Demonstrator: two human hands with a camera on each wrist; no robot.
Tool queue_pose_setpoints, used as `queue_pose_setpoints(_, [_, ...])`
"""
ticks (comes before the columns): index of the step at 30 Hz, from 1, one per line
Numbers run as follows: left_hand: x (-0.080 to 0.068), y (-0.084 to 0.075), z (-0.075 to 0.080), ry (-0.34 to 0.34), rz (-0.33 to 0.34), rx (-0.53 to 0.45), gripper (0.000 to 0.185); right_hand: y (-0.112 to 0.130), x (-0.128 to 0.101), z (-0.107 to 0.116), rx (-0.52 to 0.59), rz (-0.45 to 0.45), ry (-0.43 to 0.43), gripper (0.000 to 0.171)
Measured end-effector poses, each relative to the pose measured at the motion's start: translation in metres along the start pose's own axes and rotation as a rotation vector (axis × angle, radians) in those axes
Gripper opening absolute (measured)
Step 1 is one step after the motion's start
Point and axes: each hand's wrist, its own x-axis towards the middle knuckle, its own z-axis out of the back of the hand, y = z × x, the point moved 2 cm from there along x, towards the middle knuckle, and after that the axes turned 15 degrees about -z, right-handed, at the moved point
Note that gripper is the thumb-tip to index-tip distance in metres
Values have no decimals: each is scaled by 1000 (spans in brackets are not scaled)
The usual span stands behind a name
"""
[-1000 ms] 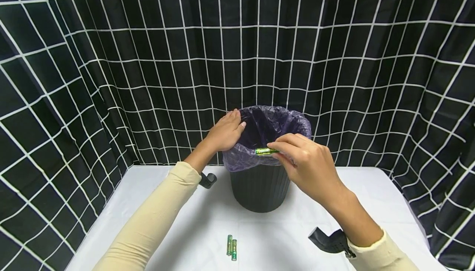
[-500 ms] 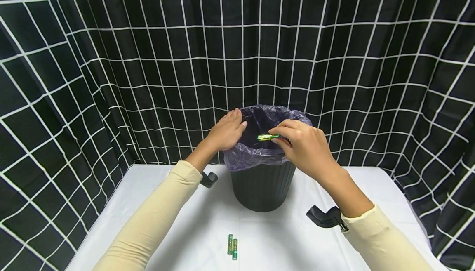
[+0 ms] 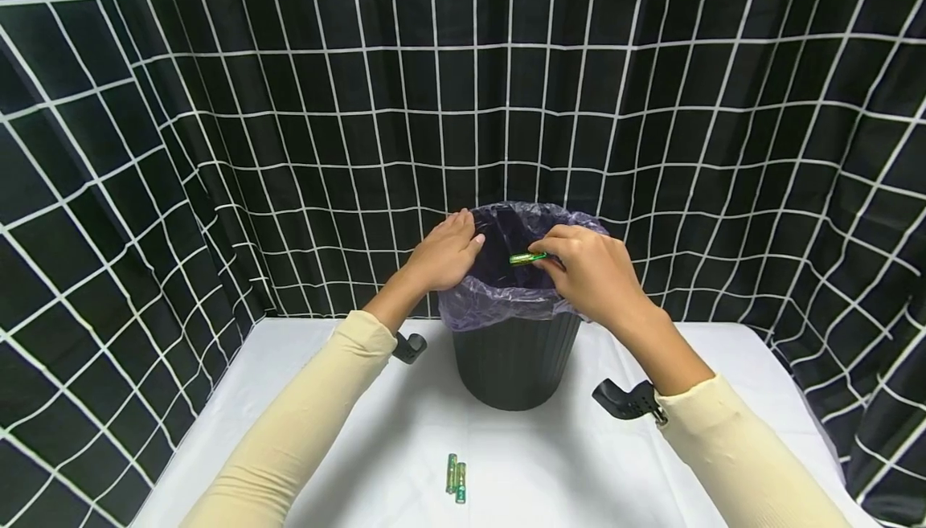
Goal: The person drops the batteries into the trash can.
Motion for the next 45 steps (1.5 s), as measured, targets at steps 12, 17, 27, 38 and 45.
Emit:
queue_pose_setpoints(12, [2,-3,3,-2,3,0,60,-2,1,-1,18,-5,-64,10])
queue_pose_setpoints(17, [2,-3,2,8,2,-5,60,0,-2,0,30,7,-69,9])
queue_pose_setpoints(27, [2,-1,4,-1,2,-3,60,12,-16,8,68,48,-113,6])
queue_pose_setpoints(38, [-1,-1,2,0,17,-5,61,38,-41,19,131,159,-193,9])
queue_pose_setpoints(45, [-2,-2,1,-8,22,-25,61,51,-58,24,163,173,-208,9])
